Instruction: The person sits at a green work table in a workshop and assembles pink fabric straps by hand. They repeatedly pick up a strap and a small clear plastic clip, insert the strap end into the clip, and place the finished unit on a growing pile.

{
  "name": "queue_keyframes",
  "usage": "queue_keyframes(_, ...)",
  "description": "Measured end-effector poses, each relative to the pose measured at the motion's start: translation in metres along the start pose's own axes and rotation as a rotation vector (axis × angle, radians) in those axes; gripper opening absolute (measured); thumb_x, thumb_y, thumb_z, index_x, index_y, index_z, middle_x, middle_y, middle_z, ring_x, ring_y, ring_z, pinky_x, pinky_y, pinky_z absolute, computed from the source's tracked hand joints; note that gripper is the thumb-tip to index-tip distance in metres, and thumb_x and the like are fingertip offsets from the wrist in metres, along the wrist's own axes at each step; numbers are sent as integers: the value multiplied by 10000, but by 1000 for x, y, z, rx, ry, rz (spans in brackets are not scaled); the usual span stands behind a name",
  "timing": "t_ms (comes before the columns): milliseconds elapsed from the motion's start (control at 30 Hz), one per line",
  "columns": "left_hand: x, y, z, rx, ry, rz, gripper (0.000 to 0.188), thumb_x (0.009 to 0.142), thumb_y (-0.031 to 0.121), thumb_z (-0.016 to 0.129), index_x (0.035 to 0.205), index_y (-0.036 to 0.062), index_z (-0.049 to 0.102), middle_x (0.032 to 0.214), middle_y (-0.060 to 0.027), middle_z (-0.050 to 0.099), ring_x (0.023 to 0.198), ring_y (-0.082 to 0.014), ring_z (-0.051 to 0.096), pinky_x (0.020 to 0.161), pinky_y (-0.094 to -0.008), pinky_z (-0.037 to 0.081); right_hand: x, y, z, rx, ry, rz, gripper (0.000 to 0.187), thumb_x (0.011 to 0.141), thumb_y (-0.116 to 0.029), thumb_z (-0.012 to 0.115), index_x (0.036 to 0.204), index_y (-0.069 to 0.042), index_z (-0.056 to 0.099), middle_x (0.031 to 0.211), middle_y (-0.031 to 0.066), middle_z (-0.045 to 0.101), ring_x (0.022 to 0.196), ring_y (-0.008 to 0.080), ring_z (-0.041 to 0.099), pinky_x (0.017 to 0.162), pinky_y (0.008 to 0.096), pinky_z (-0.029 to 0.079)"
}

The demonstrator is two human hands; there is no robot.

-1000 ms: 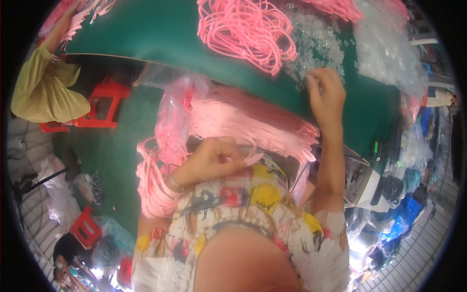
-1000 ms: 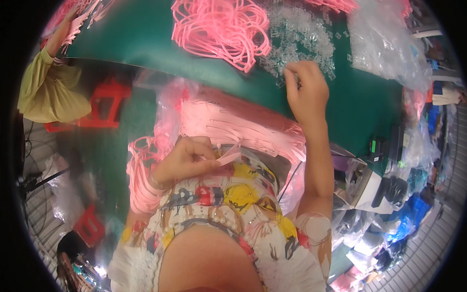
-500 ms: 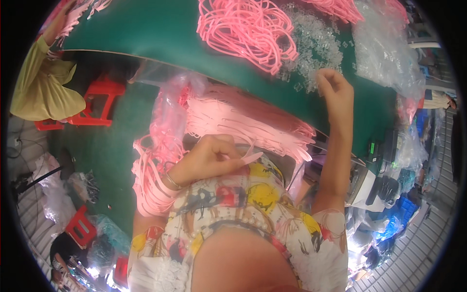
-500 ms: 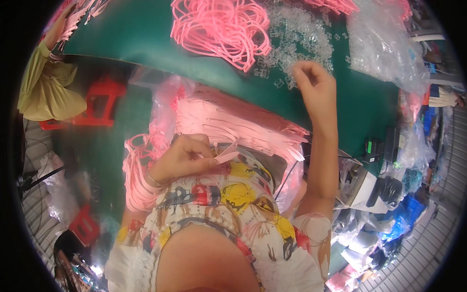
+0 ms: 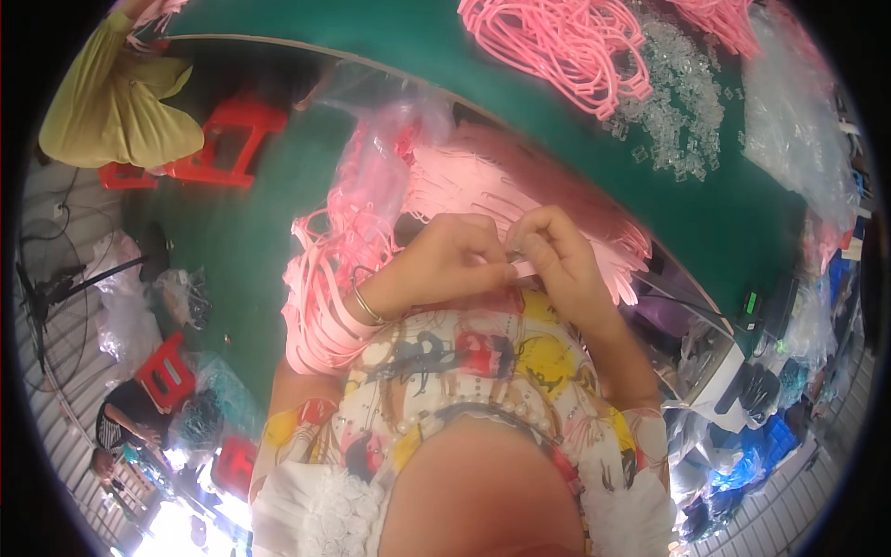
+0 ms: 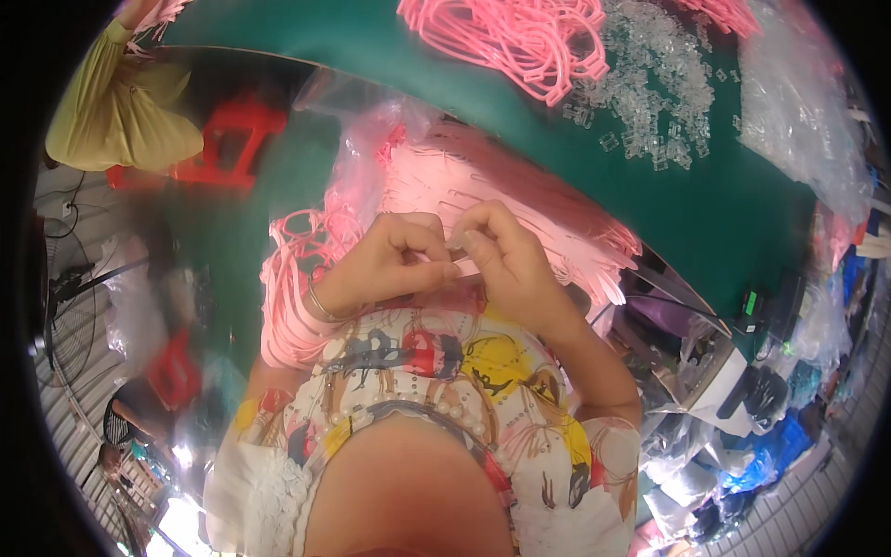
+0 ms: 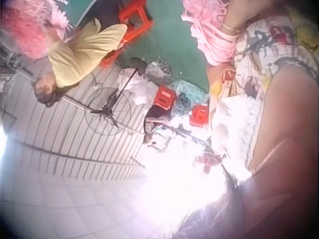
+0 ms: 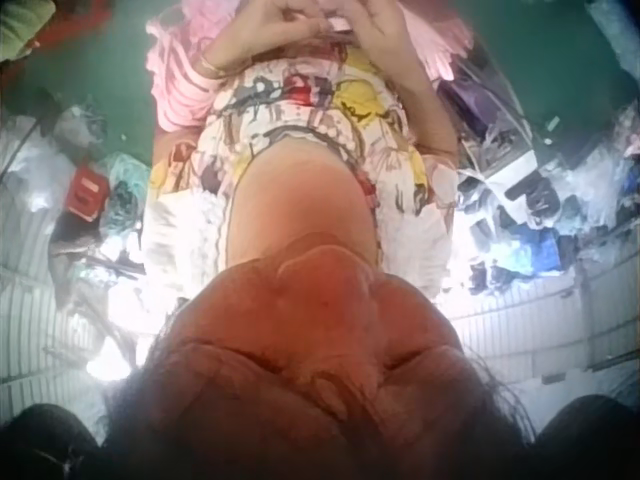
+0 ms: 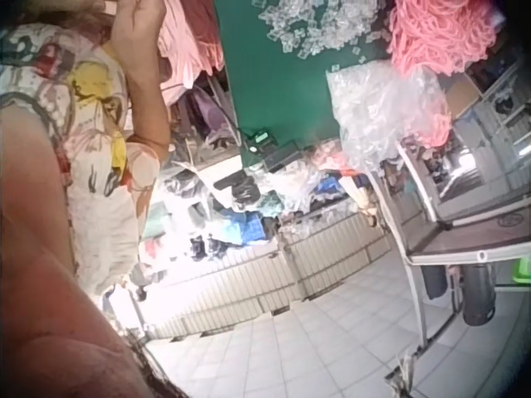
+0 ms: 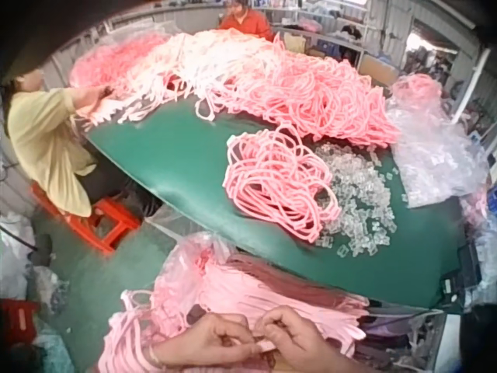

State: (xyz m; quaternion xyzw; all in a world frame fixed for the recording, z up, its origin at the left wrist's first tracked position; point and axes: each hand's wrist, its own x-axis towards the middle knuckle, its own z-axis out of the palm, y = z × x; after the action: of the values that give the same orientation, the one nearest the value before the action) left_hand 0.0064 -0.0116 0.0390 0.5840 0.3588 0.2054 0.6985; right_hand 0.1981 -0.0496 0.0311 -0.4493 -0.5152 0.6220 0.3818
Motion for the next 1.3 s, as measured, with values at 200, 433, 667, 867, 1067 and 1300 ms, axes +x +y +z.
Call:
queue_keyframes(200, -2, -3, 0, -31, 2, -45, 126, 768, 132, 720, 769, 10, 693, 725, -70, 600, 706, -160, 579, 646, -288, 460, -1, 12, -2, 134, -31, 36, 131, 985, -121, 463, 1035, -3, 488, 898, 16, 508, 869, 82, 504, 780, 245, 438)
queue_keyframes(433, -2, -16, 5, 33, 88, 172, 90, 808, 67, 692, 783, -18, 677, 868, -43, 565, 631, -73, 552, 530, -218, 431, -5, 6, 2, -68, 77, 59, 101, 930, -87, 542, 992, -7, 533, 862, 65, 540, 778, 147, 555, 672, 310, 478)
queue_keyframes(667, -6, -12, 7, 253, 76, 201, 89, 791, 74, 708, 823, -8, 693, 932, -73, 632, 687, -110, 592, 590, -246, 465, -6, -9, 2, -411, 92, -35, 97, 878, -61, 581, 947, 5, 559, 854, 124, 579, 781, 230, 601, 654, 321, 495)
queue_keyframes(867, -6, -15, 7, 239, 94, 267, 84, 792, 69, 706, 831, -5, 697, 888, -71, 648, 696, -117, 606, 589, -235, 469, -9, -5, -5, -121, -2, 156, 131, 872, -64, 611, 979, 10, 594, 911, 92, 614, 809, 131, 613, 652, 276, 506)
queue_keyframes(1067, -9, -12, 9, 175, 95, 205, 95, 794, 74, 707, 859, 6, 711, 888, -64, 648, 700, -118, 610, 590, -225, 474, -14, 4, -9, 66, 16, 78, 201, 839, -37, 641, 1035, 1, 633, 906, 66, 639, 795, 102, 617, 591, 221, 498)
queue_keyframes(1300, -9, -14, 10, 330, 110, 313, 92, 778, 76, 712, 846, 14, 714, 872, -76, 653, 689, -151, 625, 587, -261, 482, -15, -5, -4, -276, 74, 4, 145, 813, -32, 662, 957, -18, 671, 915, 73, 655, 769, 120, 632, 572, 225, 496)
